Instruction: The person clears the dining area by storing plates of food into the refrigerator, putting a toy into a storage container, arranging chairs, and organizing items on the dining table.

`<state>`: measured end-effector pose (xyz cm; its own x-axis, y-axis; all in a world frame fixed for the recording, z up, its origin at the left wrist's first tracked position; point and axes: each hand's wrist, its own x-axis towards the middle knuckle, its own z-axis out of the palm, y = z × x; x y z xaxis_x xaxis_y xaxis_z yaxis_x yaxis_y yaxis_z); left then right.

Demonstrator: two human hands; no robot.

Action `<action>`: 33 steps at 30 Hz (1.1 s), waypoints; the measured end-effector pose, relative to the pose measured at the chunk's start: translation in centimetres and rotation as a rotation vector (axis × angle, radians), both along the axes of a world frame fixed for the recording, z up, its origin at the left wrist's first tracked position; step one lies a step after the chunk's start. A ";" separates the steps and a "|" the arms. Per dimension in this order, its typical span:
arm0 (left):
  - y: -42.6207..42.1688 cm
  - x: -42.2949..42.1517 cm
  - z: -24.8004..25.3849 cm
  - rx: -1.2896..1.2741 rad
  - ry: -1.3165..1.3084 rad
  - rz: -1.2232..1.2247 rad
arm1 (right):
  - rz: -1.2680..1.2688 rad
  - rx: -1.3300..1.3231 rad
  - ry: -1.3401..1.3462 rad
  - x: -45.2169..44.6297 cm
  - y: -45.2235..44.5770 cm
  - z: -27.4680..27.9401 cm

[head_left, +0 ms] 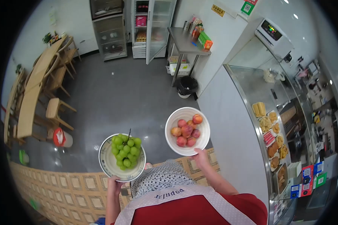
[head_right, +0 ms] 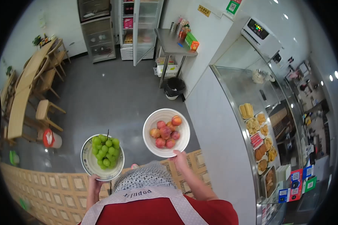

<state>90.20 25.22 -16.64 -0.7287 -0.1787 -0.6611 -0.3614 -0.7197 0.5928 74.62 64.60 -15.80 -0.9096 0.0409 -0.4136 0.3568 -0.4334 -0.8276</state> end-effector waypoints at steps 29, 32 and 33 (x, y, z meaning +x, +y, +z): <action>-1.0 -87.9 3.2 -0.094 0.087 -0.420 | -0.233 -0.133 -0.068 -89.6 -0.1 -9.0; -0.7 -94.3 2.2 -0.047 0.037 -0.577 | -0.236 -0.158 -0.070 -91.0 0.2 -8.1; -0.7 -96.1 2.1 -0.051 0.025 -0.585 | -0.246 -0.126 -0.033 -91.4 -0.1 -7.3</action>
